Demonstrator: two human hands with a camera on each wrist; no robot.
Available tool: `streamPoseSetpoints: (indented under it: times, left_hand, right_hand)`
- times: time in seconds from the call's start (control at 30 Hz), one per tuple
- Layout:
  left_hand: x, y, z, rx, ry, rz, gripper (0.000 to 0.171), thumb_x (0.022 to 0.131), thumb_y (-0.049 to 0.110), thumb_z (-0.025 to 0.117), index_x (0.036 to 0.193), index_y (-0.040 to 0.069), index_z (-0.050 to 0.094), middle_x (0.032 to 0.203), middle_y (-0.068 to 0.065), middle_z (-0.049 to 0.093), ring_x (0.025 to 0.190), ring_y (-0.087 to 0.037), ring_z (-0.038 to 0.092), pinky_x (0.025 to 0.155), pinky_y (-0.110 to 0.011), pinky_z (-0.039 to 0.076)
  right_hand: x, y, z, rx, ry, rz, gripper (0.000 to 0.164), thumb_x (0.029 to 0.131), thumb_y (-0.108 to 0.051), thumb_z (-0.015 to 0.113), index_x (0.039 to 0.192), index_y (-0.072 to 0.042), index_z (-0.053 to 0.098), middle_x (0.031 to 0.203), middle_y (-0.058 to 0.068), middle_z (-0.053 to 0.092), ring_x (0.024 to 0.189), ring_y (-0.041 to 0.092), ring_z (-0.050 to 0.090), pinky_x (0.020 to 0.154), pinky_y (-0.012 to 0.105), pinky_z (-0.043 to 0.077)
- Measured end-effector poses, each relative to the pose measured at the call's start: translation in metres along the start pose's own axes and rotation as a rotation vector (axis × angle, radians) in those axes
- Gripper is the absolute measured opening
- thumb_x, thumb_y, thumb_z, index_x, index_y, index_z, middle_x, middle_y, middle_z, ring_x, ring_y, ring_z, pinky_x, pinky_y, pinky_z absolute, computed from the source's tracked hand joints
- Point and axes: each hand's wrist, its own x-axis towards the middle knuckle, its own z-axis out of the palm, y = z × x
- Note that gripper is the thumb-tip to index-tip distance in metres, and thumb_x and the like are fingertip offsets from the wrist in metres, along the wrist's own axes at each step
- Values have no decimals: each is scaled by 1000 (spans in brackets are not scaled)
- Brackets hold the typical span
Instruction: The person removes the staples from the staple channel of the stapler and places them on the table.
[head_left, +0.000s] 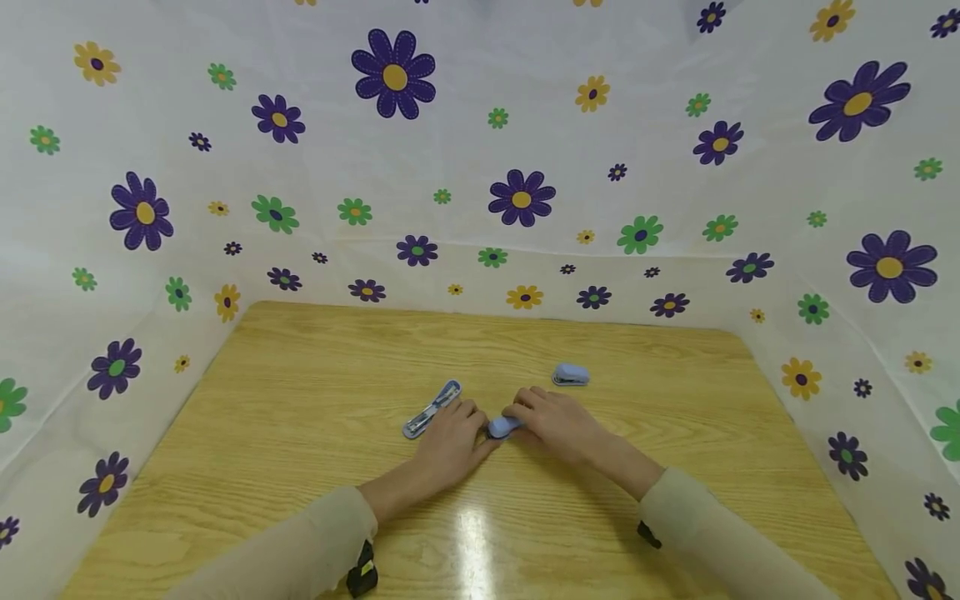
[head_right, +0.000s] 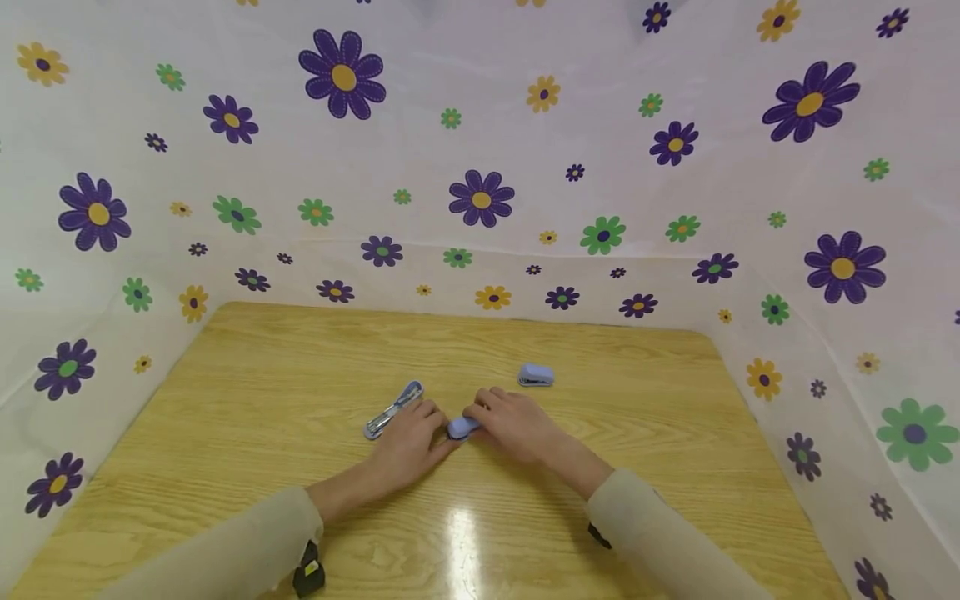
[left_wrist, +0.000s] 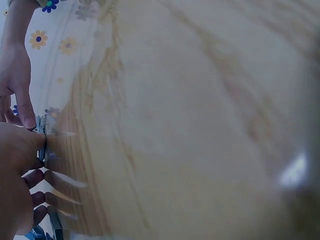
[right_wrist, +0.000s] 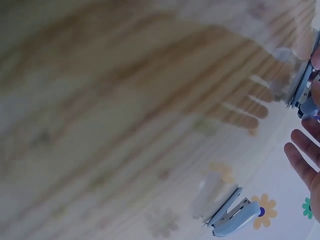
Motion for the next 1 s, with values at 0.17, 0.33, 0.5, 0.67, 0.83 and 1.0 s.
streamPoseSetpoints:
  times: [0.17,0.33,0.5,0.67,0.83,1.0]
  left_hand:
    - [1,0,0,-12,7,-11,32,95,43,78,98,12,76,101,-2,70,97,-20,64,90,-36,55]
    - [1,1,0,13,8,-11,33,94,45,78,97,12,76,101,-1,70,96,-19,63,87,-35,54]
    - [0,0,1,17,18,-7,34,94,46,78,96,12,75,99,-1,70,93,-19,61,83,-34,53]
    - [-1,0,0,18,27,0,34,94,46,77,95,12,74,99,-1,70,93,-19,61,83,-34,53]
    - [0,0,-1,42,27,9,33,93,45,79,92,13,72,97,-1,70,92,-19,61,82,-35,54]
    - [1,2,-3,53,7,0,32,93,45,79,92,14,72,97,-1,69,93,-19,62,82,-36,54]
  right_hand:
    - [3,2,0,43,-17,-4,29,98,-33,74,121,-16,71,109,-2,67,98,13,66,84,29,59]
    - [10,3,1,109,-70,0,31,99,-35,72,123,-15,71,110,-2,67,99,13,66,86,30,58]
    - [16,4,3,130,-95,-19,31,97,-36,74,120,-15,72,103,-3,64,92,12,60,82,27,55]
    - [18,6,3,169,-119,-3,30,95,-36,75,119,-17,71,104,-4,63,94,11,59,84,28,54]
    - [17,7,7,245,-109,41,31,95,-36,75,118,-16,70,110,-2,67,101,15,62,90,33,55]
    - [16,10,11,255,-91,70,33,94,-39,74,117,-16,69,110,-1,68,104,17,62,93,36,54]
